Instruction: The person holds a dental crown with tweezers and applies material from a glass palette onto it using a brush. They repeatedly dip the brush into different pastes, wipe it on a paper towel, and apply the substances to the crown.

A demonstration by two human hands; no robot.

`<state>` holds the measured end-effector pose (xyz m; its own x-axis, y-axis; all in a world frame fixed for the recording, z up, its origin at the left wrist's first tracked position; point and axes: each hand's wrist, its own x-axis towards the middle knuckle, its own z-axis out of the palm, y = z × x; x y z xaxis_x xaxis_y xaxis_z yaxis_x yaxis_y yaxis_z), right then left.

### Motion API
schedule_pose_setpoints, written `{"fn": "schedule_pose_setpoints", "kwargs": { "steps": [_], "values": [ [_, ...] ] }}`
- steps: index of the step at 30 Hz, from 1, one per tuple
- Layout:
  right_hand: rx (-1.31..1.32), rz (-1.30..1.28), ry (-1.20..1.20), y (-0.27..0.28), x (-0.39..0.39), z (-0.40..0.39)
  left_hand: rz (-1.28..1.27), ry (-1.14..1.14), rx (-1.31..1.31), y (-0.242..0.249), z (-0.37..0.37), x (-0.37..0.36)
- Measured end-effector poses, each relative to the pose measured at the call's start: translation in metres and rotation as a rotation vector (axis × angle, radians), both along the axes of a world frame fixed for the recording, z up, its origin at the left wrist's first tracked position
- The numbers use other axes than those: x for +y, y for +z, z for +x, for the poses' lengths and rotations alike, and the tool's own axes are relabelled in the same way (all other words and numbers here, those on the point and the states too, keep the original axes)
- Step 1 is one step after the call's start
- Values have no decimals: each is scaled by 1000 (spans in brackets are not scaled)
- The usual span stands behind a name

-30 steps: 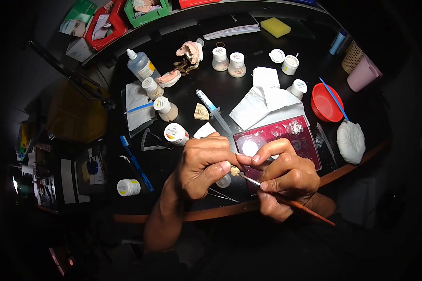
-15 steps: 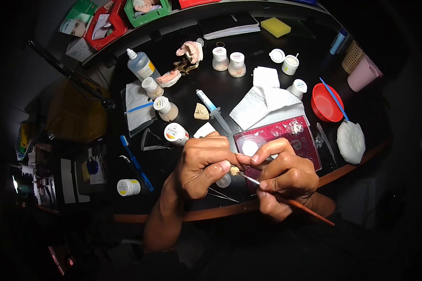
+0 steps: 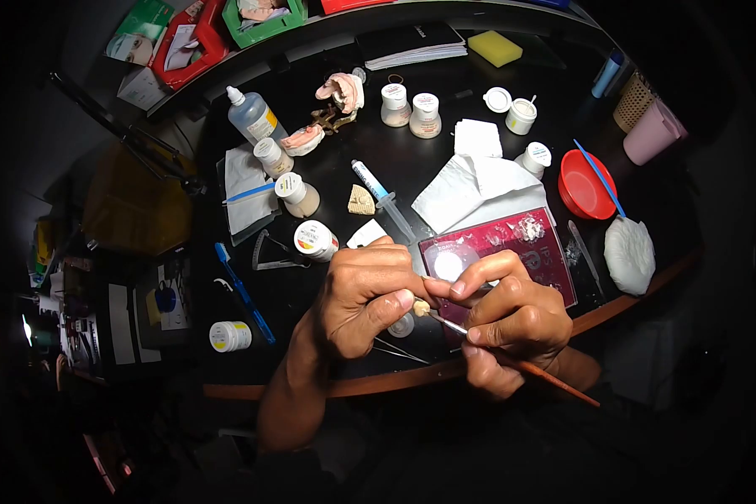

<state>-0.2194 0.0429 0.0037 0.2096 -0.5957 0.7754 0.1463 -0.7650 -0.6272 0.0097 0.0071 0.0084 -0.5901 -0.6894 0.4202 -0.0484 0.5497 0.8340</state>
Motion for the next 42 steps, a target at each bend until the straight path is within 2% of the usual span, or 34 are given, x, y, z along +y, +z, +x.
{"fn": "schedule_pose_setpoints", "kwargs": {
  "steps": [15,18,20,23,29,31,33,37,39,42],
  "values": [
    [-8,24,-10,-3,0,1,-33,33,-20,0,-2,1],
    [-32,28,-40,-2,-2,-2,-63,80,-26,0,-3,0],
    [19,66,-155,2,-4,-7,-48,147,13,4,-6,3],
    [209,-66,-355,18,-20,-17,216,212,31,19,-3,13],
    [602,-266,-542,38,-37,-23,600,193,505,13,-9,19],
    [621,-309,-595,34,-43,-20,716,141,684,10,-8,17],
    [645,-375,-636,31,-46,-16,795,103,785,7,-6,14],
    [630,-353,-515,9,-45,-11,949,-2,948,6,-7,12],
    [747,-407,-576,-2,-46,-7,947,8,948,7,-8,13],
    [778,-346,-567,-4,-46,-2,917,12,955,8,-7,11]
  ]
}}
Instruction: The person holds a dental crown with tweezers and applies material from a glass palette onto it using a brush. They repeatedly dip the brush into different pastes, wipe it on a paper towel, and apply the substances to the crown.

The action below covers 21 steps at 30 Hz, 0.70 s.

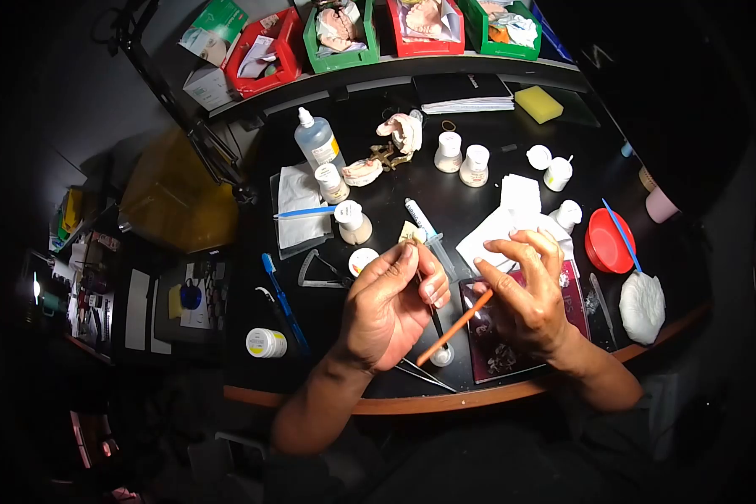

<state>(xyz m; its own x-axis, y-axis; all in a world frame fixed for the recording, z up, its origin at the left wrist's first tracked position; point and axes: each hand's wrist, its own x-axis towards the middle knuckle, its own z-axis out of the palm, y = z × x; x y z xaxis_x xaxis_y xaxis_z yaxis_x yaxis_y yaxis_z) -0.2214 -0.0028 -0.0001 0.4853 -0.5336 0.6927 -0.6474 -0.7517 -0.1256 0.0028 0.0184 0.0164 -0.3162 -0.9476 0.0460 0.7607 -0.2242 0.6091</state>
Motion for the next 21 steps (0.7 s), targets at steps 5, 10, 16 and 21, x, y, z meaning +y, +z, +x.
{"fn": "schedule_pose_setpoints", "kwargs": {
  "steps": [5,10,16,21],
  "values": [
    [-179,72,90,-9,-6,7,-43,66,23,-4,4,-6],
    [-200,93,149,-10,-9,13,-68,138,38,-5,3,-8],
    [26,-77,-22,-12,-5,13,-21,64,232,-5,8,-10],
    [-17,-27,-43,-12,-5,14,43,28,290,-6,7,-9]
  ]
}}
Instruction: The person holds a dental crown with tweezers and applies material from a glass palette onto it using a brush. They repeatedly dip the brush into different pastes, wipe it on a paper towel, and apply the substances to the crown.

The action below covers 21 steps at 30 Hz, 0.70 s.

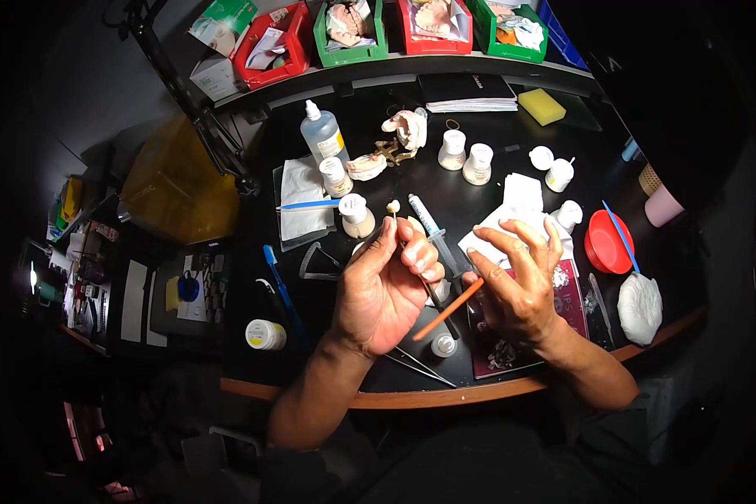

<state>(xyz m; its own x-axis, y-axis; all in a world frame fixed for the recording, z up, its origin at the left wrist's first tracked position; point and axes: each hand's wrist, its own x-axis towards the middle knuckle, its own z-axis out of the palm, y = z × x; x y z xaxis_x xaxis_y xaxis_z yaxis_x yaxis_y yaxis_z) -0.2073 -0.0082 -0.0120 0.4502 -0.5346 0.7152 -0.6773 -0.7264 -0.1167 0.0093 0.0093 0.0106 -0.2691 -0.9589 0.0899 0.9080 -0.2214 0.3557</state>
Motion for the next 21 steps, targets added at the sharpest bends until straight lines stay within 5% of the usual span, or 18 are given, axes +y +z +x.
{"fn": "schedule_pose_setpoints", "kwargs": {
  "steps": [21],
  "values": [
    [43,18,-62,-3,4,-2,-27,-8,-77,2,-4,3]
  ]
}}
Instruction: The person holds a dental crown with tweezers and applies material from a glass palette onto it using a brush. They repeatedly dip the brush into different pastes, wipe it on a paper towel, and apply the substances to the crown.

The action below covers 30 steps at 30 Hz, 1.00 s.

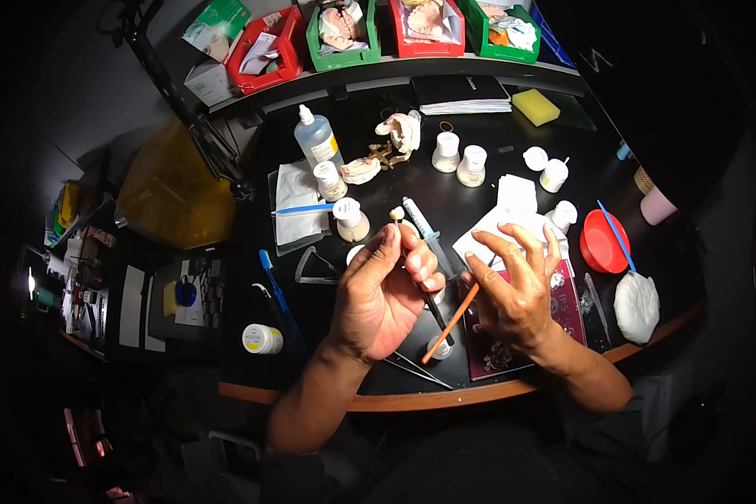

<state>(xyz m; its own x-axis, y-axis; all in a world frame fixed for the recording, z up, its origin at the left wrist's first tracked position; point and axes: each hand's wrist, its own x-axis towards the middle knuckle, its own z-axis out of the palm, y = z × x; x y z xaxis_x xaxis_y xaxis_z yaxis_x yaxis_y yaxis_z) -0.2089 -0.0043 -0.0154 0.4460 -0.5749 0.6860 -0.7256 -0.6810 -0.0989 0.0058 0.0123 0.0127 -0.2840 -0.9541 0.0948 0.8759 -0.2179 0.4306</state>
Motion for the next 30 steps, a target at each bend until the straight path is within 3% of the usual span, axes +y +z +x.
{"fn": "schedule_pose_setpoints", "kwargs": {
  "steps": [15,21,30],
  "values": [
    [-18,3,14,1,4,0,53,-87,29,0,4,0],
    [-264,22,89,11,2,-7,34,-130,18,4,9,1],
    [-348,-22,105,14,-3,-22,42,-139,-66,9,13,3]
  ]
}}
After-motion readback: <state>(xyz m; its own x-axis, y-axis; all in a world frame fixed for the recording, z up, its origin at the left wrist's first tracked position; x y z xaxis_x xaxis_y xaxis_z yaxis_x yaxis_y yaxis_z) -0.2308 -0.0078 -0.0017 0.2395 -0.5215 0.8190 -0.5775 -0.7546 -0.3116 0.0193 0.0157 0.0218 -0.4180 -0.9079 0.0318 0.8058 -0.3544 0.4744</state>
